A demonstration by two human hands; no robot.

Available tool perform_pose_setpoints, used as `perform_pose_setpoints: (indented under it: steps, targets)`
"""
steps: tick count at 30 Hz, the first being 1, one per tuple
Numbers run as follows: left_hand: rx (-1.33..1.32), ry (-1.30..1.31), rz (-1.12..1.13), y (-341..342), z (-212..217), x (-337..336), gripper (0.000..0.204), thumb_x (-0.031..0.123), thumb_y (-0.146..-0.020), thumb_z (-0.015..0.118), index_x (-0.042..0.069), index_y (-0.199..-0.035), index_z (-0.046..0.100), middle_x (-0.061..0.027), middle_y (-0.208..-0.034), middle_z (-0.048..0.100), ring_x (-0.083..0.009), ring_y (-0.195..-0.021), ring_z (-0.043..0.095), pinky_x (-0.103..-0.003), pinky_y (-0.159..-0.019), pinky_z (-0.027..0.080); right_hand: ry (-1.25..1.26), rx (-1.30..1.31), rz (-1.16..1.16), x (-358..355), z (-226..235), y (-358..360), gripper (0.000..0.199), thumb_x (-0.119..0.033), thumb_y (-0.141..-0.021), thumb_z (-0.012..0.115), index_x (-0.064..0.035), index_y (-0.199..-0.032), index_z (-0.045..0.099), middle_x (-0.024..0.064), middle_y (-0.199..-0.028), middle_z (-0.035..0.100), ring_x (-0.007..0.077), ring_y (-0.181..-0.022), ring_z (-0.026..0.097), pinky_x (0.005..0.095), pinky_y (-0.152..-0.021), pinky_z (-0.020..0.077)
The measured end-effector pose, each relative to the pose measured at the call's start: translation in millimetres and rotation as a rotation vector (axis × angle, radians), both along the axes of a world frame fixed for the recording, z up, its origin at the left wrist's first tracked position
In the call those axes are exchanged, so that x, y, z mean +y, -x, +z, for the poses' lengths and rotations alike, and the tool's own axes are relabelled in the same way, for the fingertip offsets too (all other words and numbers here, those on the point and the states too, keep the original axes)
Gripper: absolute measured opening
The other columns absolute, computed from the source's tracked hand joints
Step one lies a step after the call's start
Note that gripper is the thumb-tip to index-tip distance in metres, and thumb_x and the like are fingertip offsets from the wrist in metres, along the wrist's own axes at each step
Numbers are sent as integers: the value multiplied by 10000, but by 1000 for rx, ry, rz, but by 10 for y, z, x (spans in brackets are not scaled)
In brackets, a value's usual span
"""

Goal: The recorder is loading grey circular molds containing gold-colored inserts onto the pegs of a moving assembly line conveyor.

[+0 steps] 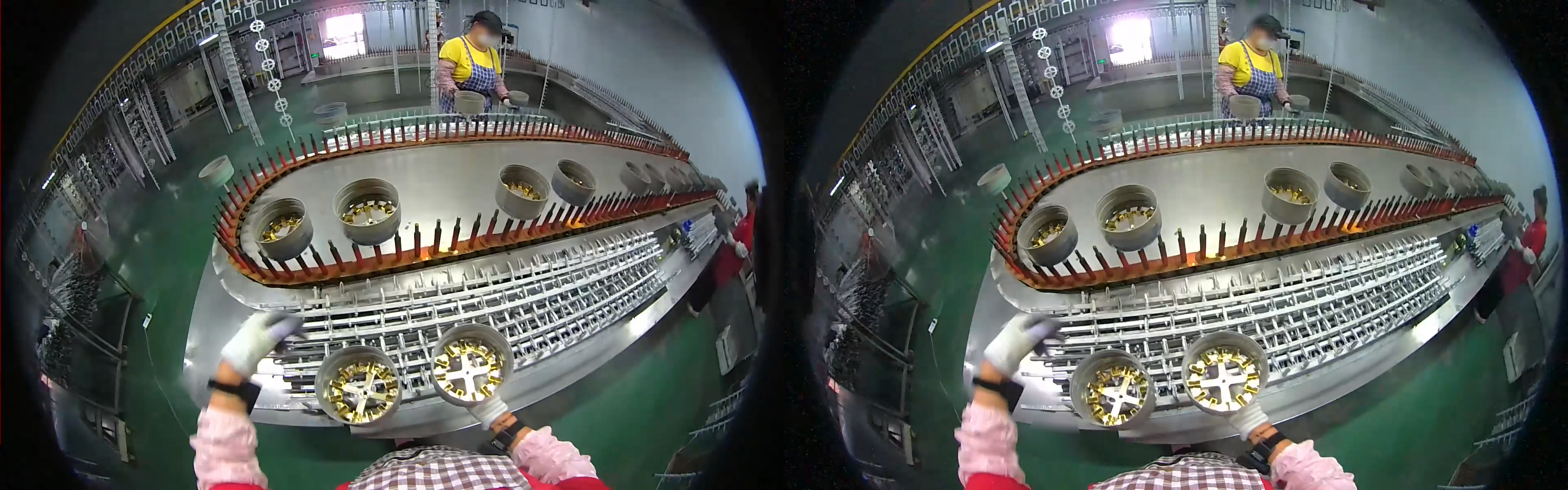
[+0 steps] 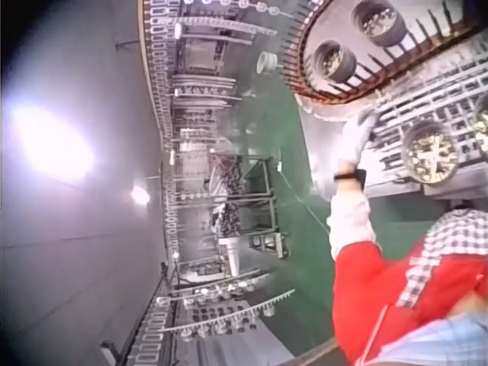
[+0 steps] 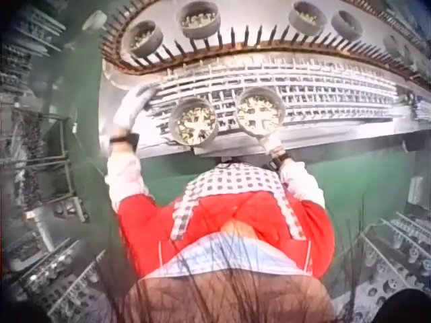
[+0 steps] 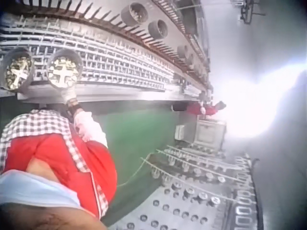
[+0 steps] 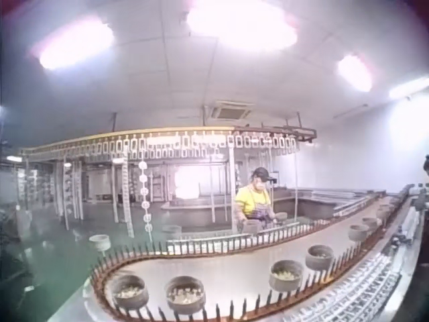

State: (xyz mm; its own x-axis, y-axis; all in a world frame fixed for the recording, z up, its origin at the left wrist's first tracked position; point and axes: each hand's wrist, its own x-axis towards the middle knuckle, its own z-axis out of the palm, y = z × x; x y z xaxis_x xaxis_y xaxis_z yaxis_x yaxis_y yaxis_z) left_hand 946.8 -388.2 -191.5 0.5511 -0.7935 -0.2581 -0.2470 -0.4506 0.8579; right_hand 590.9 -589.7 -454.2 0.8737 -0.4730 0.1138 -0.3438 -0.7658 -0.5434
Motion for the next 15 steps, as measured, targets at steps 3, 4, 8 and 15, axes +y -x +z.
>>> perform_pose_setpoints:
  steps: [3,4,8,15]
  targets:
    - [104,187,-165,-220,-248,-952,401,258,-890,463,0,-1196,428,-106,-1051,567,-134,-791,578,-255,-665,471,-407,-91,-22,-37,-48,182,349,-163,-831,463,-111,-1175,484,78,-1168,515,284,-1068,470,400,-898,389]
    - [59,146,-138,-375,-509,-1202,461,298,-882,470,4,-1228,387,-106,-1065,555,-190,-848,559,-282,-733,453,-547,-171,-15,-64,-134,244,361,-162,-830,457,-111,-1187,478,82,-1186,507,296,-1079,464,413,-906,383]
    - [-161,5,-3,-925,-1203,-1811,533,395,-859,469,6,-1218,403,-139,-1133,513,-292,-991,475,-311,-873,368,-1210,19,-194,-323,1143,570,316,-144,-871,506,-21,-1161,484,75,-963,604,135,-789,598,272,-743,486]
    - [-1141,-347,-66,-1394,-1401,-2168,276,171,-848,374,74,-982,595,-178,-999,590,-329,-961,550,-384,-809,443,-857,-371,-406,-1485,2041,741,315,-138,-864,488,-1,-1148,491,83,-971,601,135,-655,593,268,-626,507]
